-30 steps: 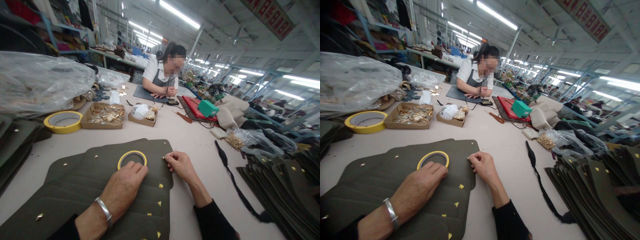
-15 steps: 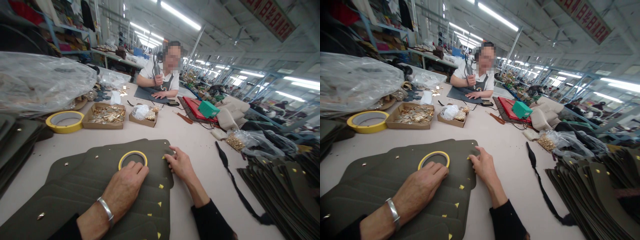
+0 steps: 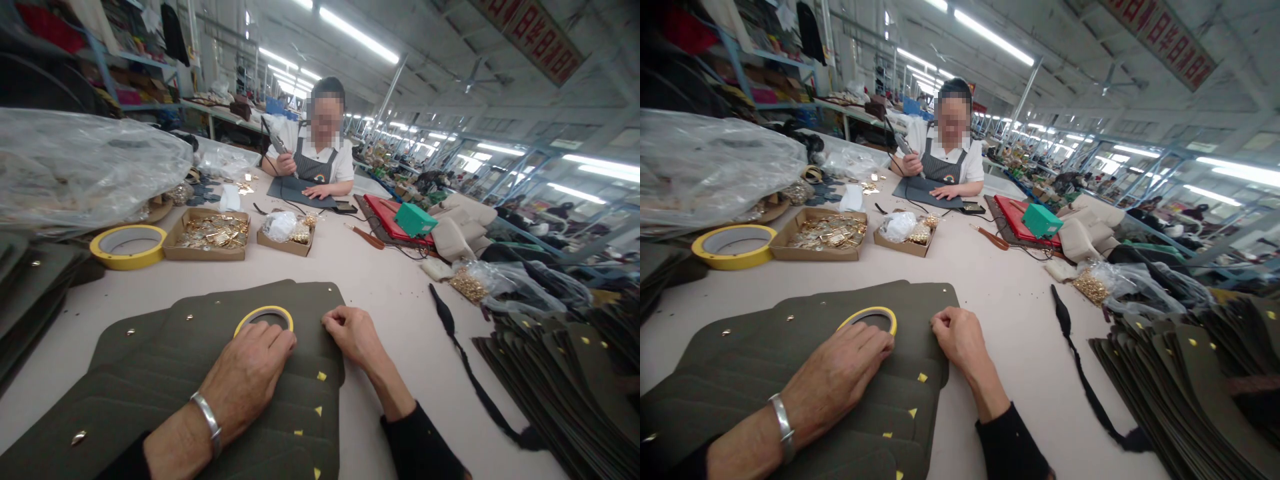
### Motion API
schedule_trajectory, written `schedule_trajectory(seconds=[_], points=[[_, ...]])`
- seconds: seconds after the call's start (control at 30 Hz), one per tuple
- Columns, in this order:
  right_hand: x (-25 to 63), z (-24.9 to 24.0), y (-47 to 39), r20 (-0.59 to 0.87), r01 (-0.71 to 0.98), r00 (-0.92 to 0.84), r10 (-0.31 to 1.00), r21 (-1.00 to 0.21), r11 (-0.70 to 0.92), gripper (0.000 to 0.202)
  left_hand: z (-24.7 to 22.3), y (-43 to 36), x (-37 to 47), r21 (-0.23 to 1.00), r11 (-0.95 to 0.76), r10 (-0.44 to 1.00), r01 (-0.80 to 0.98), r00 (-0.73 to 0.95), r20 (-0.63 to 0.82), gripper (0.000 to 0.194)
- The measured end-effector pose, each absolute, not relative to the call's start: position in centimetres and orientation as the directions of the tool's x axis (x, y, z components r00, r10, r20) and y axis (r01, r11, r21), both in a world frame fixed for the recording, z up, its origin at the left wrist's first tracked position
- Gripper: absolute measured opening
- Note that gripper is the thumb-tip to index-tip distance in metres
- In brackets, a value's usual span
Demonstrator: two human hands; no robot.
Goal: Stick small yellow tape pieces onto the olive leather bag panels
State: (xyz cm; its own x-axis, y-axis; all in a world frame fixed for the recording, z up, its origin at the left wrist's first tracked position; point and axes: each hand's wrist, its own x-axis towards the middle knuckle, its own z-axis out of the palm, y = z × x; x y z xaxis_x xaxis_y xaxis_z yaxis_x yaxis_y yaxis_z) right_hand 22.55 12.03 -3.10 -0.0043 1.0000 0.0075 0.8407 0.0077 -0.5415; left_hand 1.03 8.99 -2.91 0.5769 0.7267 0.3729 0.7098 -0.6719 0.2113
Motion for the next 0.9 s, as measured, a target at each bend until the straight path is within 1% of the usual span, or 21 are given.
schedule_trajectory(seconds=[0.07,0.1,0.13,0.17,0.23,0.33,0.43,0.53,0.63,0.7,0.83,0.9], points=[[23.1,-2.7,11.7,-0.114,0.798,-0.089,0.989,-0.602,0.002,0.016,-3.0,9.1,0.8,0.269,-0.703,0.695,0.658,0.557,0.454,0.027],[23.3,-2.4,11.5,-0.143,0.779,-0.128,0.981,-0.627,0.010,0.016,-3.1,9.1,0.7,0.297,-0.717,0.682,0.630,0.546,0.487,0.027],[23.3,-2.2,11.3,-0.130,0.756,-0.148,0.980,-0.654,0.028,0.015,-3.3,9.1,0.6,0.324,-0.729,0.670,0.602,0.534,0.516,0.027],[23.2,-1.9,11.1,-0.081,0.725,-0.152,0.985,-0.686,0.055,0.015,-3.4,9.2,0.5,0.346,-0.740,0.660,0.577,0.519,0.544,0.025],[22.6,-1.4,10.6,0.069,0.645,-0.144,0.987,-0.750,0.147,0.016,-3.5,9.2,0.4,0.370,-0.749,0.645,0.549,0.480,0.595,0.023],[21.0,-0.8,9.7,0.237,0.540,-0.241,0.941,-0.773,0.333,0.016,-3.4,9.1,0.3,0.367,-0.739,0.646,0.564,0.441,0.623,0.029],[19.7,-0.5,9.0,0.366,0.496,-0.345,0.864,-0.711,0.499,0.016,-3.3,8.9,0.3,0.367,-0.717,0.665,0.592,0.426,0.613,0.038],[19.1,-0.8,8.7,0.440,0.503,-0.384,0.812,-0.637,0.583,0.015,-3.4,8.8,0.4,0.360,-0.717,0.663,0.597,0.426,0.615,0.037],[18.9,-1.5,8.7,0.484,0.527,-0.401,0.778,-0.573,0.628,0.015,-3.7,8.6,0.5,0.358,-0.710,0.670,0.606,0.427,0.607,0.035],[18.8,-2.0,8.7,0.523,0.553,-0.401,0.752,-0.516,0.654,0.014,-3.9,8.5,0.6,0.386,-0.689,0.699,0.614,0.419,0.580,0.033],[18.7,-2.2,8.4,0.617,0.629,-0.366,0.697,-0.388,0.674,0.015,-3.7,8.8,0.1,0.444,-0.639,0.762,0.628,0.438,0.476,0.017],[18.8,-1.9,8.4,0.617,0.646,-0.332,0.714,-0.403,0.648,0.015,-3.5,9.0,-0.3,0.454,-0.606,0.787,0.652,0.411,0.460,0.015]])
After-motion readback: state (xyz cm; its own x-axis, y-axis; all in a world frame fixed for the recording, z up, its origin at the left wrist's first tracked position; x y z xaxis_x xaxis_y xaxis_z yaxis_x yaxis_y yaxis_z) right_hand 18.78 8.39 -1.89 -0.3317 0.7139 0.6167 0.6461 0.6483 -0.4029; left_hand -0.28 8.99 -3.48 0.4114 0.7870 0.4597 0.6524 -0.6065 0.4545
